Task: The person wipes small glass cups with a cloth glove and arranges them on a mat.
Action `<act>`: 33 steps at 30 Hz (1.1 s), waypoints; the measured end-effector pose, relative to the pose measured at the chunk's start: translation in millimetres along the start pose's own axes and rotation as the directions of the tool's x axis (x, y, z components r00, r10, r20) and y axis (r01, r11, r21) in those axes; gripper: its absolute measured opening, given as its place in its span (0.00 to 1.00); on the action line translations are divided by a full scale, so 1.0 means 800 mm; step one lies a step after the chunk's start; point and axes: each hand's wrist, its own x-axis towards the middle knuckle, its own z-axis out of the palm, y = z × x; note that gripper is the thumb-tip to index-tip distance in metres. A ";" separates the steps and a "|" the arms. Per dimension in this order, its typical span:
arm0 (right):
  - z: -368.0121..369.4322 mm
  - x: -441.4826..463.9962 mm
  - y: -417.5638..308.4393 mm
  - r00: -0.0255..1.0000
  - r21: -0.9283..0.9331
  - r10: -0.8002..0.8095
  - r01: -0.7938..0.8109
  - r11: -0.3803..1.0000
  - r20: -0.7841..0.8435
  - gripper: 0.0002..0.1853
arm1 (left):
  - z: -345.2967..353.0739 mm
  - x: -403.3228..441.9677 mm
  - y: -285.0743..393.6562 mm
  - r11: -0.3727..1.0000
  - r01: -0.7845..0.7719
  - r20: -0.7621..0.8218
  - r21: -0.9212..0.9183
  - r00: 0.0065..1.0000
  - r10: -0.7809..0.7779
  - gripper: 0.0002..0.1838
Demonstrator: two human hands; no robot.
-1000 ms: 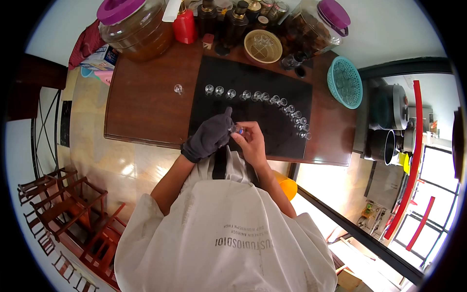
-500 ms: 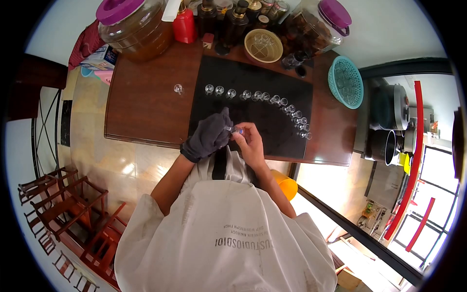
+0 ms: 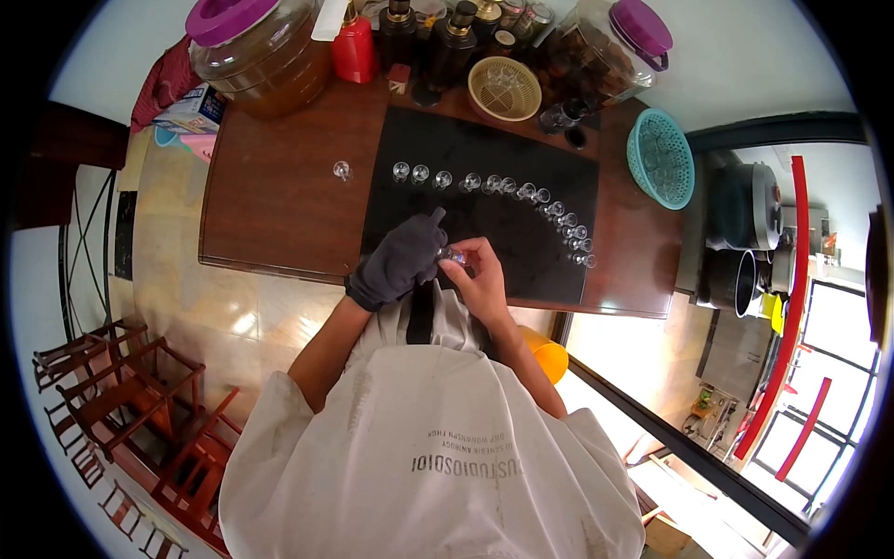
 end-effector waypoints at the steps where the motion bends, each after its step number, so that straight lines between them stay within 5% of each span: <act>1: 0.000 0.000 0.000 1.000 0.024 0.008 -0.008 1.000 -0.006 0.15 | 0.001 0.000 -0.002 1.000 -0.012 -0.005 -0.004 1.000 0.012 0.19; 2: -0.001 -0.001 0.000 1.000 0.024 0.008 -0.008 1.000 -0.005 0.15 | 0.002 0.000 -0.004 1.000 -0.024 -0.010 -0.008 1.000 0.024 0.18; 4: -0.005 -0.001 0.000 0.997 0.028 0.045 -0.047 0.999 0.069 0.16 | 0.003 0.003 -0.011 0.942 -0.315 -0.134 0.113 0.935 0.329 0.17; 17: -0.006 0.009 -0.026 0.979 -0.340 -0.178 0.202 0.918 0.102 0.14 | 0.005 -0.005 -0.017 0.957 -0.287 -0.195 0.045 0.937 0.291 0.19; 19: -0.002 0.005 -0.015 0.987 -0.174 -0.119 0.136 0.975 0.108 0.13 | 0.005 -0.007 -0.007 0.988 -0.152 -0.222 -0.026 0.965 0.143 0.29; 20: 0.002 0.002 -0.010 0.987 -0.173 -0.119 0.137 0.975 0.112 0.13 | 0.005 -0.005 -0.001 0.988 -0.151 -0.224 -0.024 0.964 0.141 0.29; 22: 0.007 -0.004 -0.003 0.989 0.201 0.122 -0.137 0.970 0.084 0.12 | 0.007 0.000 0.009 0.993 -0.120 -0.357 -0.011 0.928 0.108 0.19; 25: 0.000 0.003 -0.007 0.990 0.196 0.125 -0.134 0.971 0.061 0.11 | 0.016 -0.005 -0.016 0.993 -0.109 -0.333 -0.051 0.939 0.086 0.33; 28: 0.000 0.004 -0.007 0.990 0.230 0.136 -0.126 0.965 -0.027 0.10 | 0.011 0.001 -0.011 0.986 -0.157 -0.316 0.059 0.934 0.168 0.21; 32: -0.007 0.003 -0.003 0.991 0.207 0.130 -0.120 0.971 -0.037 0.10 | 0.010 -0.001 -0.010 0.998 -0.057 -0.187 0.026 0.980 0.061 0.21; 33: -0.008 0.002 -0.002 0.986 0.198 0.169 -0.167 0.966 0.006 0.10 | 0.016 -0.007 -0.015 0.997 -0.018 -0.184 -0.068 0.983 0.006 0.29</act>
